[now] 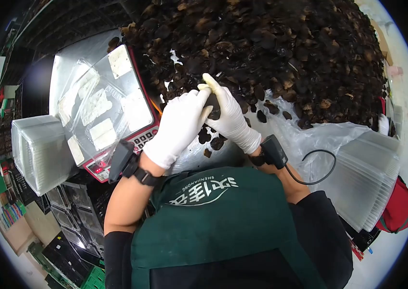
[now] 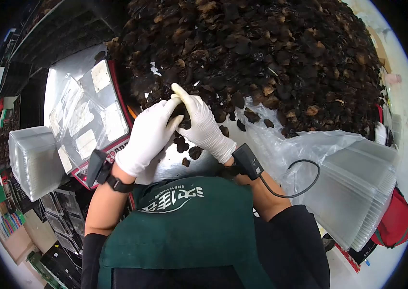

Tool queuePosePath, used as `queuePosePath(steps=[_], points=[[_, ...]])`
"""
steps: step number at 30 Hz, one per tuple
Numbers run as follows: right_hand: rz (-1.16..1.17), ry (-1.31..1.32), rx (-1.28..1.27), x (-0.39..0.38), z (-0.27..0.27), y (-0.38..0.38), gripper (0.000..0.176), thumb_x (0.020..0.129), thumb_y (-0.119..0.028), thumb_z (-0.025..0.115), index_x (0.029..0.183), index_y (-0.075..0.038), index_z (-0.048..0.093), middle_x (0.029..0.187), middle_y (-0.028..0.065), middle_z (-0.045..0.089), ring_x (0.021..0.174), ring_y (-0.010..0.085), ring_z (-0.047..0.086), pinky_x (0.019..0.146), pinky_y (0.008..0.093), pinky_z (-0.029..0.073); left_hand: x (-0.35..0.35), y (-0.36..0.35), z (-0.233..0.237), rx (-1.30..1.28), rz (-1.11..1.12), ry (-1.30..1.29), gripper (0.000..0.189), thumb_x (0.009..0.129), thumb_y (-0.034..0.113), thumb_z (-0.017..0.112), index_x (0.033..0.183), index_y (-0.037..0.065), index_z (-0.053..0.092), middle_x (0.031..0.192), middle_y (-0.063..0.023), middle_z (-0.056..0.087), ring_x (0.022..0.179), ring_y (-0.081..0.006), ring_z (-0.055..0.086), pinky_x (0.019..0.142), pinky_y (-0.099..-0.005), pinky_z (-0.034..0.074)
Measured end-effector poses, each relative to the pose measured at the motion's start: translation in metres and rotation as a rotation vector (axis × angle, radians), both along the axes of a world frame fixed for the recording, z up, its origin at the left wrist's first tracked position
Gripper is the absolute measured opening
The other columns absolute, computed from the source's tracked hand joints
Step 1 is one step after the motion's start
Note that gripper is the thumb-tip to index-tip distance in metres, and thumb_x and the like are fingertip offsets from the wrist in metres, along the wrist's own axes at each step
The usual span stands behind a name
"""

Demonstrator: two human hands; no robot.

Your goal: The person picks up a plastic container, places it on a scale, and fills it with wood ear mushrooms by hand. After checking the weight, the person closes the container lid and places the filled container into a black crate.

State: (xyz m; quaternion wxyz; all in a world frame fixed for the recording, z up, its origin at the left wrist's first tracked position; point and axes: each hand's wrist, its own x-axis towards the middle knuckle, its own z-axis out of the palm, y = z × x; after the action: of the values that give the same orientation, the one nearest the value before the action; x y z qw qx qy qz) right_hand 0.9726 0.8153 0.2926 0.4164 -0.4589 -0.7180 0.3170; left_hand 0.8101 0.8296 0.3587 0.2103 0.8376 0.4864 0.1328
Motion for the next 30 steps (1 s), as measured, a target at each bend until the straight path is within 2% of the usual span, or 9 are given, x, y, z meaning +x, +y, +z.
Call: queuePosePath(steps=[4, 8, 10, 13, 16, 18, 22, 26, 30], points=[[0.042, 0.046, -0.056, 0.011, 0.008, 0.000, 0.090, 0.072, -0.009, 0.080, 0.152, -0.007, 0.040, 0.136, 0.0123, 0.058, 0.120, 0.0314, 0.056, 0.106, 0.0404, 0.045, 0.006, 0.002, -0.031, 0.076, 0.037, -0.136, 0.014, 0.085, 0.013, 0.070, 0.098, 0.008, 0.067, 0.082, -0.0109, 0.066, 0.077, -0.0304, 0.067, 0.070, -0.0395, 0.053], [0.127, -0.364, -0.029, 0.034, 0.036, 0.023, 0.067, 0.074, -0.037, 0.082, 0.131, -0.009, 0.063, 0.138, 0.0144, 0.058, 0.123, 0.0316, 0.057, 0.102, 0.0418, 0.050, 0.003, -0.006, -0.037, 0.161, 0.065, -0.011, 0.011, 0.085, 0.015, 0.069, 0.086, 0.010, 0.059, 0.074, -0.0085, 0.062, 0.069, -0.0267, 0.066, 0.059, -0.0395, 0.050], [-0.014, -0.436, 0.121, 0.040, 0.034, 0.050, 0.063, 0.075, -0.038, 0.081, 0.130, -0.011, 0.064, 0.137, 0.0139, 0.059, 0.126, 0.0335, 0.055, 0.105, 0.0433, 0.047, 0.003, -0.008, -0.039, 0.104, 0.104, 0.034, 0.010, 0.086, 0.015, 0.068, 0.085, 0.009, 0.059, 0.075, -0.0087, 0.061, 0.072, -0.0266, 0.065, 0.062, -0.0390, 0.050], [-0.203, -0.617, 0.270, 0.043, 0.011, 0.090, 0.060, 0.077, -0.035, 0.078, 0.131, -0.017, 0.064, 0.139, 0.0130, 0.057, 0.130, 0.0351, 0.050, 0.108, 0.0468, 0.041, 0.002, -0.005, -0.046, 0.192, 0.027, 0.109, 0.006, 0.084, 0.011, 0.068, 0.088, 0.007, 0.065, 0.083, -0.0099, 0.062, 0.082, -0.0293, 0.063, 0.072, -0.0396, 0.049], [-0.092, -0.664, 0.142, 0.035, -0.005, 0.073, 0.045, 0.080, -0.029, 0.076, 0.123, -0.019, 0.068, 0.133, 0.0099, 0.059, 0.120, 0.0313, 0.054, 0.098, 0.0430, 0.045, 0.001, -0.012, -0.052, 0.156, 0.049, 0.168, 0.008, 0.085, 0.011, 0.067, 0.091, 0.006, 0.065, 0.093, -0.0094, 0.059, 0.092, -0.0294, 0.059, 0.079, -0.0411, 0.047], [0.023, -0.582, 0.027, 0.032, -0.003, 0.048, 0.031, 0.081, -0.026, 0.074, 0.111, -0.018, 0.071, 0.122, 0.0066, 0.063, 0.107, 0.0286, 0.057, 0.089, 0.0424, 0.046, -0.001, -0.017, -0.045, 0.118, 0.107, 0.081, 0.025, 0.081, 0.006, 0.069, 0.105, 0.004, 0.063, 0.110, -0.0142, 0.059, 0.104, -0.0340, 0.058, 0.087, -0.0435, 0.047], [0.006, -0.482, 0.111, 0.036, -0.004, -0.006, 0.037, 0.082, -0.017, 0.072, 0.118, -0.019, 0.071, 0.127, 0.0070, 0.063, 0.116, 0.0279, 0.057, 0.093, 0.0416, 0.044, 0.002, -0.013, -0.038, 0.134, 0.207, 0.001, 0.056, 0.079, 0.005, 0.072, 0.132, 0.002, 0.054, 0.138, -0.0228, 0.050, 0.129, -0.0402, 0.049, 0.106, -0.0468, 0.042], [-0.015, -0.441, 0.029, 0.056, 0.010, -0.026, 0.033, 0.076, -0.018, 0.077, 0.109, -0.016, 0.075, 0.134, 0.0087, 0.062, 0.124, 0.0303, 0.055, 0.102, 0.0440, 0.043, 0.012, 0.002, -0.044, 0.110, 0.209, 0.110, 0.072, 0.080, 0.009, 0.073, 0.146, 0.005, 0.044, 0.148, -0.0279, 0.041, 0.138, -0.0475, 0.038, 0.113, -0.0499, 0.037], [-0.182, -0.369, 0.133, 0.085, 0.017, -0.002, 0.038, 0.072, -0.020, 0.081, 0.108, -0.013, 0.074, 0.133, 0.0150, 0.061, 0.124, 0.0346, 0.055, 0.105, 0.0445, 0.044, 0.013, 0.005, -0.057, 0.128, 0.175, 0.224, 0.060, 0.080, 0.010, 0.073, 0.136, 0.007, 0.054, 0.141, -0.0237, 0.047, 0.134, -0.0438, 0.043, 0.109, -0.0494, 0.041]])
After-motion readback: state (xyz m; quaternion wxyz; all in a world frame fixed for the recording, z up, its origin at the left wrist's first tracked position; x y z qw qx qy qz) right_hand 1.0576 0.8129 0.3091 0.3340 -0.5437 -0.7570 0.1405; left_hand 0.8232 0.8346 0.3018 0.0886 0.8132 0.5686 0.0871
